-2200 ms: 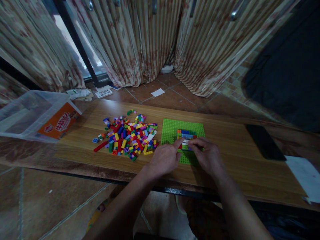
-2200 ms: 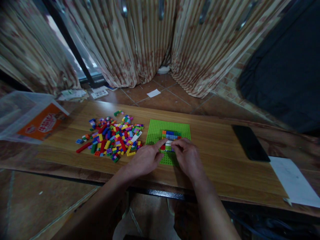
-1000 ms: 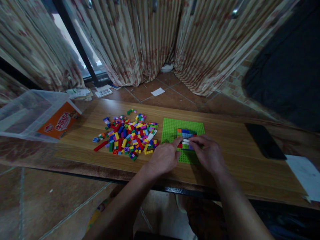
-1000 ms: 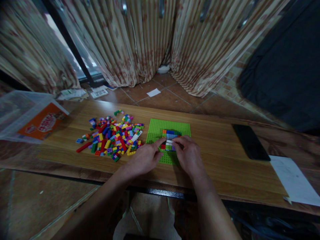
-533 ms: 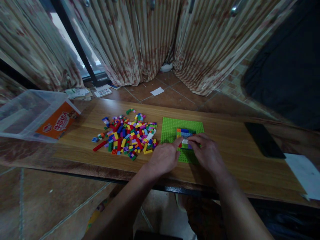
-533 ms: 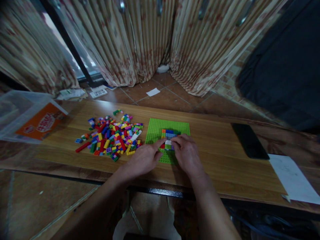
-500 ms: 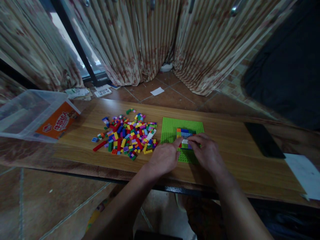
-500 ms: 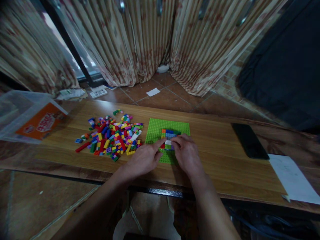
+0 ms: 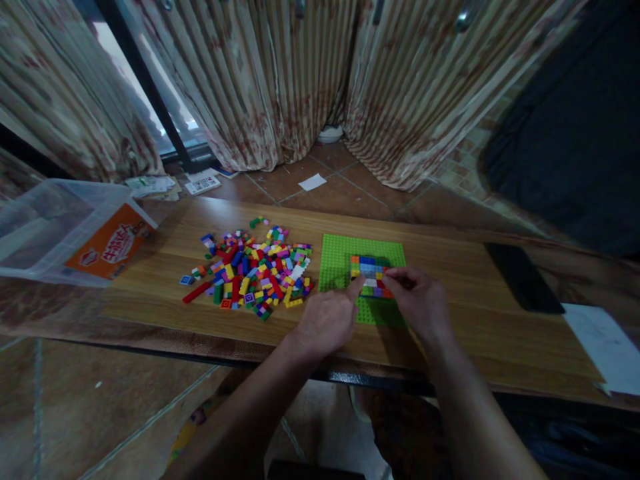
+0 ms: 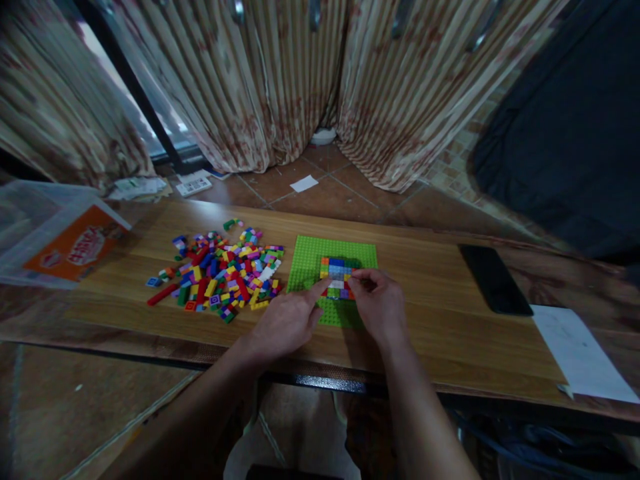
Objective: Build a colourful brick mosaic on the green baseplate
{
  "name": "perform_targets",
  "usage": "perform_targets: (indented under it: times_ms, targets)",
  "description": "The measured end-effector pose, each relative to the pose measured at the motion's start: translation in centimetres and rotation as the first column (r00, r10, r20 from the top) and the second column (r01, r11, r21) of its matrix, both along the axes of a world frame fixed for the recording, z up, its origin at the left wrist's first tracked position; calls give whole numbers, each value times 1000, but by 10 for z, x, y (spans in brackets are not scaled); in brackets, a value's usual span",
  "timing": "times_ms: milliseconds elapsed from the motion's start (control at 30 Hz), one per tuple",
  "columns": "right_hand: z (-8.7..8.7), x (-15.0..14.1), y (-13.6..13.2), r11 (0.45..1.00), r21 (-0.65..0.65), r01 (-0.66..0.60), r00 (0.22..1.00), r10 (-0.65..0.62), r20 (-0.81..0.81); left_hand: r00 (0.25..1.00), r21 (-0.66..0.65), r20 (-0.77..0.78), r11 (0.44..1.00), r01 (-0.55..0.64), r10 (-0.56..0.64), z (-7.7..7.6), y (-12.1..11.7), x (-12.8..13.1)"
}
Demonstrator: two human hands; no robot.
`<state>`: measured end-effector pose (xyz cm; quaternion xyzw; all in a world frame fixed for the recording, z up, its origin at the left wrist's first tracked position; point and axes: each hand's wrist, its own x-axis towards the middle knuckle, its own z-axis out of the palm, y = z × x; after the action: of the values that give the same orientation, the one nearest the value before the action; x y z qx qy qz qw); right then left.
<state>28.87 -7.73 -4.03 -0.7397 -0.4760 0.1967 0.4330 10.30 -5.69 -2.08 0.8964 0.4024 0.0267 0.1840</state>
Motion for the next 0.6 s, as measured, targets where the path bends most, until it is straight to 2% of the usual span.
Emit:
perform_targets:
  times_ms: [300,600]
  targets:
    - [-3,-2,2,999,-28,-25,997,27,76,994,13,-104,1000,21,-19,10,-5,5]
    - [-8,-2,7,999,-28,-30,999,30,19,984,43,-179,999,27,-19,14,-8,11]
